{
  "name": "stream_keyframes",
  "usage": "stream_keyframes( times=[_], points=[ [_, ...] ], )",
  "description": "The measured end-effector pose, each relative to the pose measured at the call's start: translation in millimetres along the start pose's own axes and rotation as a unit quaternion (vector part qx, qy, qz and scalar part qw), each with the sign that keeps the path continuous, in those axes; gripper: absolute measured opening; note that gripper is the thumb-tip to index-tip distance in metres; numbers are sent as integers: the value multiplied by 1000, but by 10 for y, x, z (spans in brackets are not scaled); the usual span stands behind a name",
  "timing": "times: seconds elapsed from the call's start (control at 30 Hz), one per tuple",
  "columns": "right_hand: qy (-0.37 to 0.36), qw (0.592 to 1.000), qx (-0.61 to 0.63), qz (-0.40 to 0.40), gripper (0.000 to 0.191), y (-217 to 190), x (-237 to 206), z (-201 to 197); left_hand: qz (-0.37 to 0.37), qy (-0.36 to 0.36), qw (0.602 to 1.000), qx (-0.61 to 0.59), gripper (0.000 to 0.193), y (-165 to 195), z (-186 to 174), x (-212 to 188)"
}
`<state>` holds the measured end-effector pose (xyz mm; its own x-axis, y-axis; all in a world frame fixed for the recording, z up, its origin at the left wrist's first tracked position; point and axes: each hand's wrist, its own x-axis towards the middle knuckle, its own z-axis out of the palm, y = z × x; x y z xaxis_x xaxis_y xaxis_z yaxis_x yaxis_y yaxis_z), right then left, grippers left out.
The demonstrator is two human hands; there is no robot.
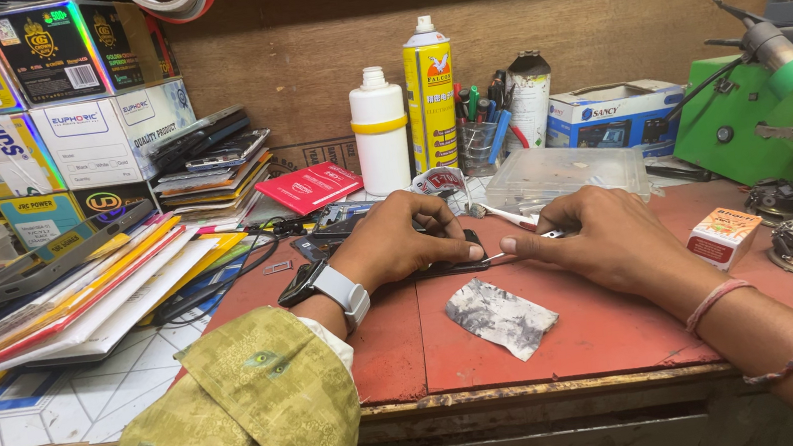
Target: The person uses a metal spudger to pry and adjust components on a smartphone lying on a red work mat. They repeatedly wipe the device with a cloth and handle a small metal tool while working on the phone's edge.
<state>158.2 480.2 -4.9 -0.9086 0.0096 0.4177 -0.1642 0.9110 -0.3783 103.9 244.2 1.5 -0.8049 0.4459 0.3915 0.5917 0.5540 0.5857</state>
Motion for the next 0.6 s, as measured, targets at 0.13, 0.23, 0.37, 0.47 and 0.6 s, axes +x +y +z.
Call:
stream_keyframes(
  times=[0.13, 0.23, 0.37, 0.47, 0.6],
  points=[
    [-3, 1000, -1, 1, 65, -4, 4, 11, 5, -1, 1000, -6, 34, -17, -9, -1],
    [-5, 1000, -2, 2, 64, -3, 2, 7, -4, -6, 1000, -3, 33, -11, -7, 14],
    [-13, 1000, -8, 5, 65, -8, -3, 4, -11, -8, 1000, -7, 33, -5, -12, 1],
    [-17, 1000, -2, 8, 64, -14, 4, 2, -8, -9, 1000, -9, 34, 4, -18, -5],
    [-10, 1000, -7, 9, 65, -27, 5, 2, -21, -5, 1000, -2, 35, 39, -32, -17]
  ],
)
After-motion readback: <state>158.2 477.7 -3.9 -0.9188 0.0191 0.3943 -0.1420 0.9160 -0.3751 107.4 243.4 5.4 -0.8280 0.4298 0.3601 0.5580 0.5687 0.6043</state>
